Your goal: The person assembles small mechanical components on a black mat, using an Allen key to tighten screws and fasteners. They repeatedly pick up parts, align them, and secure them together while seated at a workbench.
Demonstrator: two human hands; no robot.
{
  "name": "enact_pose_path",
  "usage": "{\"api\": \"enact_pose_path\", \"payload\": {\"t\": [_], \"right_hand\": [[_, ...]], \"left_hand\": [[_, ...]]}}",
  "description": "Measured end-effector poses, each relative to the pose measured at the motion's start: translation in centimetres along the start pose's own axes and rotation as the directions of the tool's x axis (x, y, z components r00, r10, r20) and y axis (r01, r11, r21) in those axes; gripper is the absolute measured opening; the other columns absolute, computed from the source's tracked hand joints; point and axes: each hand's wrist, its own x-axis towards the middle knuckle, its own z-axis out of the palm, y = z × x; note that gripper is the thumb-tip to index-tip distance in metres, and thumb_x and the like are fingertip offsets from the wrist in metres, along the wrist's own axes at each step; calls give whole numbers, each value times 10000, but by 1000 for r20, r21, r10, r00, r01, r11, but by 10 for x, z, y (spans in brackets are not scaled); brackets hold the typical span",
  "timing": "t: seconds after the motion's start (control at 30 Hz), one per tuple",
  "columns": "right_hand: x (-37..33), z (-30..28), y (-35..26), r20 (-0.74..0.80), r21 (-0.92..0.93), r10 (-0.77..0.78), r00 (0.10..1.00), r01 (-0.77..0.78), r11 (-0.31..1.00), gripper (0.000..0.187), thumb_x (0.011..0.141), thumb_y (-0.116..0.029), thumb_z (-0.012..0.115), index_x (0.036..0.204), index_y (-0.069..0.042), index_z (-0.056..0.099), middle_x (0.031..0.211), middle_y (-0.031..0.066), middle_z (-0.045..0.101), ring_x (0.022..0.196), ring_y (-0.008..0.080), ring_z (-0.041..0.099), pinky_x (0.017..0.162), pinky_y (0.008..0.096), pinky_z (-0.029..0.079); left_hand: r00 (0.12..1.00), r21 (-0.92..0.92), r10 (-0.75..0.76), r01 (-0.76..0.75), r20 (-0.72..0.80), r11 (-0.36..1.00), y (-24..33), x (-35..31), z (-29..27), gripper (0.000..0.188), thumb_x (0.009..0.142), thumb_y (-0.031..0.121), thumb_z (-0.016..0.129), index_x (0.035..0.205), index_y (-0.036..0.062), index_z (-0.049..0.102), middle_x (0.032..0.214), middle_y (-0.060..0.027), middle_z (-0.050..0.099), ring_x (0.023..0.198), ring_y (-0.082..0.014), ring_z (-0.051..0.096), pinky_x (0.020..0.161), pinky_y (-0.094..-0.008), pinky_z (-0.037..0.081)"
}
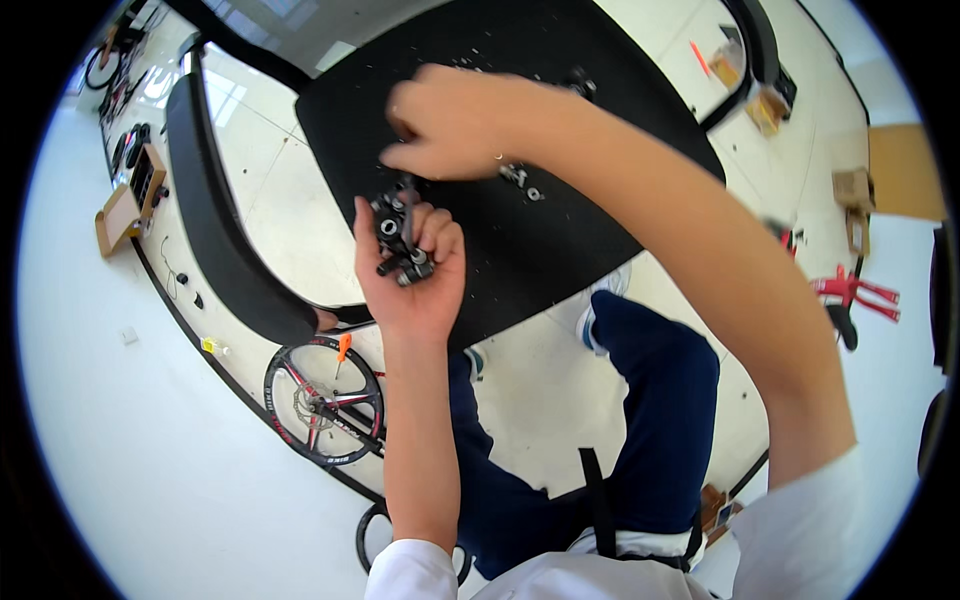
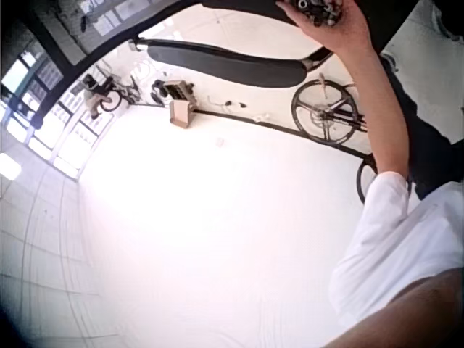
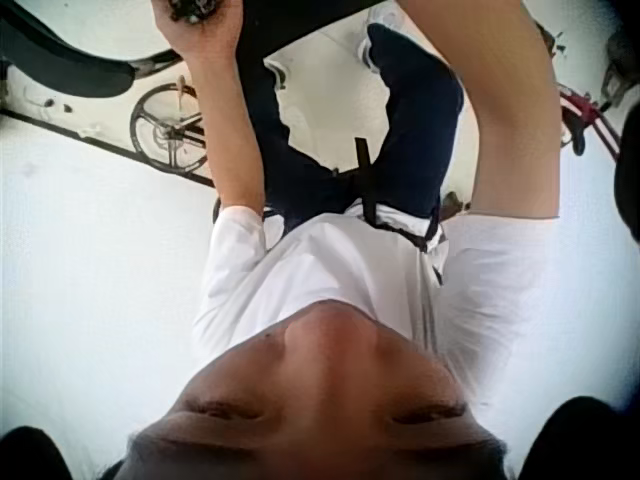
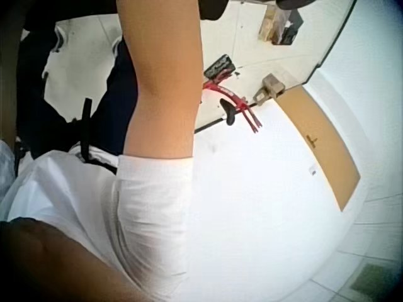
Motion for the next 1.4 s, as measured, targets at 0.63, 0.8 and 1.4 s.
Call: {"api": "enact_pose_path", "payload": {"t": [0.63,0.8,1.4], "right_hand": [[-138,32,-44,-262,33,-749,608,781,623,433,764,-371,745,636,-67,465,636,45,457,599,234,505,671,349,453],[-127,50,-41,-261,29,-789,556,822,569,560,782,-532,710,610,-44,496,571,38,456,506,203,465,525,309,402],[-154,47,-59,-606,33,-529,594,683,730,315,780,-228,629,589,-88,422,587,23,351,472,182,415,448,314,359]], "left_hand": [[906,244,-363,411,-217,879,-45,9,-15,282,943,332,582,1032,65,558,572,16,395,555,-137,422,513,-278,354],[880,275,-428,472,-207,838,-55,6,-7,235,946,297,579,1094,117,553,563,10,386,552,-131,412,521,-280,356],[911,636,-286,411,-296,653,-60,-7,20,224,957,300,605,1046,116,511,589,-3,447,548,-97,427,500,-262,324]]}}
